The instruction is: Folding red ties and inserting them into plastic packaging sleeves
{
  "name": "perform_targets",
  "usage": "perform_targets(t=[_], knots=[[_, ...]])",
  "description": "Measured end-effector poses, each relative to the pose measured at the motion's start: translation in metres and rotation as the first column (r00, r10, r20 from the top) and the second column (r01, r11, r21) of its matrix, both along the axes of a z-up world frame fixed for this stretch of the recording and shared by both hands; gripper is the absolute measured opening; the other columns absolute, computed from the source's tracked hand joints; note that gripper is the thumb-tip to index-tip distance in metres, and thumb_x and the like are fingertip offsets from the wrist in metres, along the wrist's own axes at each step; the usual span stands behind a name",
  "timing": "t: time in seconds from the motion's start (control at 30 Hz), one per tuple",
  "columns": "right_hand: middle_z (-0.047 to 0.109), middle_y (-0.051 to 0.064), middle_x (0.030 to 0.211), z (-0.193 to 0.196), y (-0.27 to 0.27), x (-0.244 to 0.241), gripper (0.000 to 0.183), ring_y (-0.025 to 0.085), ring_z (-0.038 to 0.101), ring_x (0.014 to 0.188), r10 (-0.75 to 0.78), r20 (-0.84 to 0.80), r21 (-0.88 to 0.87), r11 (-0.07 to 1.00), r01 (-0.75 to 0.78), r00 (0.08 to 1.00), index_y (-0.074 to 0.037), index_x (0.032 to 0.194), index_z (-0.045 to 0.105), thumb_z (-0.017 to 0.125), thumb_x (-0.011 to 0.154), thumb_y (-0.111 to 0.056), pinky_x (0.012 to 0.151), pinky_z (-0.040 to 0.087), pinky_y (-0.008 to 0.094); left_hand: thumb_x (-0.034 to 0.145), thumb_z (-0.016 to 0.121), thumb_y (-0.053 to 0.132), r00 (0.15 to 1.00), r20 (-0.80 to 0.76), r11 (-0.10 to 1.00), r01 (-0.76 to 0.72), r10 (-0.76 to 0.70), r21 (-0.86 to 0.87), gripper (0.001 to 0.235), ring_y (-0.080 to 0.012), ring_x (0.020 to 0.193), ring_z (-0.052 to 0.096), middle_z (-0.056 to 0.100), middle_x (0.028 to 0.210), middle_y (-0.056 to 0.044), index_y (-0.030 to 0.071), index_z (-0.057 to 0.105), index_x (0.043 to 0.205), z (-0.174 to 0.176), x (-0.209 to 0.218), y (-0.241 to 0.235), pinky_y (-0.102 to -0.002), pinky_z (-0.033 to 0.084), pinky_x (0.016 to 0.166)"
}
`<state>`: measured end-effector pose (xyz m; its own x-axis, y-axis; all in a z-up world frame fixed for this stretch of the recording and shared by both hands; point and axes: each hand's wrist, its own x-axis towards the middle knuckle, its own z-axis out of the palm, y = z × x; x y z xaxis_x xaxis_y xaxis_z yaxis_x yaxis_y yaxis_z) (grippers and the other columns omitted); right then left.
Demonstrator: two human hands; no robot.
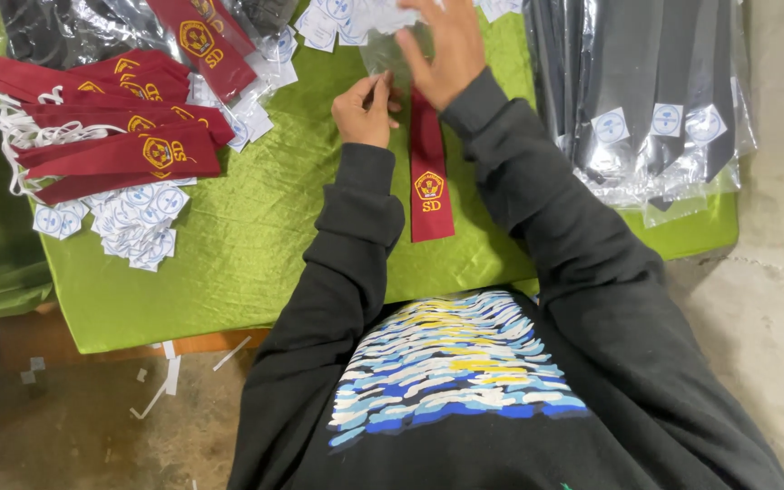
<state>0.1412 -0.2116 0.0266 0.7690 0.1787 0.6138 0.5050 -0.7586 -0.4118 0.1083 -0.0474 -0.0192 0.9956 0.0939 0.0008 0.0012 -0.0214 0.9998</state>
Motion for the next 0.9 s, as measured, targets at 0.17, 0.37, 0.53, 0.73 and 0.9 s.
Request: perform_targets(t=[0.17, 0.37, 0.53, 0.73, 0.9], knots=[[0.042, 0.016, 0.148, -0.003, 0.012, -0.045, 0.032, 0.041, 0.035, 0.141, 0.098, -0.090, -0.156, 0.981, -0.112, 0.991, -0.007, 0.132, 0.059, 0.073, 0.103, -0.009, 0.111, 0.049, 0.066, 0.094, 0.070, 0.024, 0.994, 0.105, 0.999, 0.027, -0.023, -0.037, 0.025, -0.0116, 0.044, 0.060, 0.068, 0.061, -0.005, 0.005, 0.078, 0.080, 0.003, -0.003, 0.006, -0.027, 0.059, 0.038], [0.060, 0.009, 0.108, -0.012, 0.004, -0.036, 0.004, 0.027, 0.057, 0.096, -0.076, 0.117, -0.073, 0.994, 0.085, 0.990, -0.007, 0.101, 0.071, 0.074, 0.100, -0.006, 0.071, 0.055, 0.040, 0.092, 0.073, 0.019, 0.996, 0.039, 0.992, 0.081, -0.078, -0.096, 0.020, -0.0147, 0.054, 0.070, 0.076, 0.074, -0.013, 0.000, 0.080, 0.096, -0.001, -0.008, 0.009, -0.025, 0.061, 0.040], [0.058, 0.007, 0.091, -0.023, -0.005, -0.029, 0.009, 0.022, 0.053, 0.071, -0.078, 0.149, -0.025, 0.996, 0.083, 0.986, -0.007, 0.098, 0.069, 0.077, 0.099, -0.005, 0.056, 0.046, 0.035, 0.086, 0.082, 0.012, 0.995, -0.004, 0.988, 0.101, -0.103, -0.114, 0.035, -0.0139, 0.064, 0.076, 0.081, 0.093, -0.014, -0.003, 0.073, 0.116, -0.009, -0.004, 0.010, -0.024, 0.067, 0.047], [0.052, 0.018, 0.134, -0.021, -0.009, -0.037, 0.057, 0.036, 0.063, 0.109, 0.076, -0.216, 0.053, 0.996, -0.066, 0.973, -0.007, 0.149, 0.048, 0.078, 0.104, -0.025, 0.089, 0.060, 0.046, 0.092, 0.074, 0.001, 0.990, -0.116, 0.966, 0.050, -0.082, -0.254, 0.044, -0.0186, 0.067, 0.077, 0.082, 0.096, -0.018, -0.002, 0.061, 0.134, 0.003, -0.002, 0.017, -0.031, 0.070, 0.053], [0.053, 0.019, 0.133, -0.048, -0.014, -0.054, 0.060, 0.038, 0.047, 0.120, -0.261, -0.245, -0.264, 0.945, 0.195, 0.934, -0.003, 0.139, 0.058, 0.067, 0.104, -0.050, 0.091, 0.048, 0.054, 0.091, 0.074, 0.000, 0.985, -0.171, 0.960, -0.035, -0.013, -0.278, 0.049, -0.0185, 0.065, 0.077, 0.082, 0.095, -0.020, -0.006, 0.057, 0.137, 0.006, 0.002, 0.012, -0.031, 0.069, 0.051]])
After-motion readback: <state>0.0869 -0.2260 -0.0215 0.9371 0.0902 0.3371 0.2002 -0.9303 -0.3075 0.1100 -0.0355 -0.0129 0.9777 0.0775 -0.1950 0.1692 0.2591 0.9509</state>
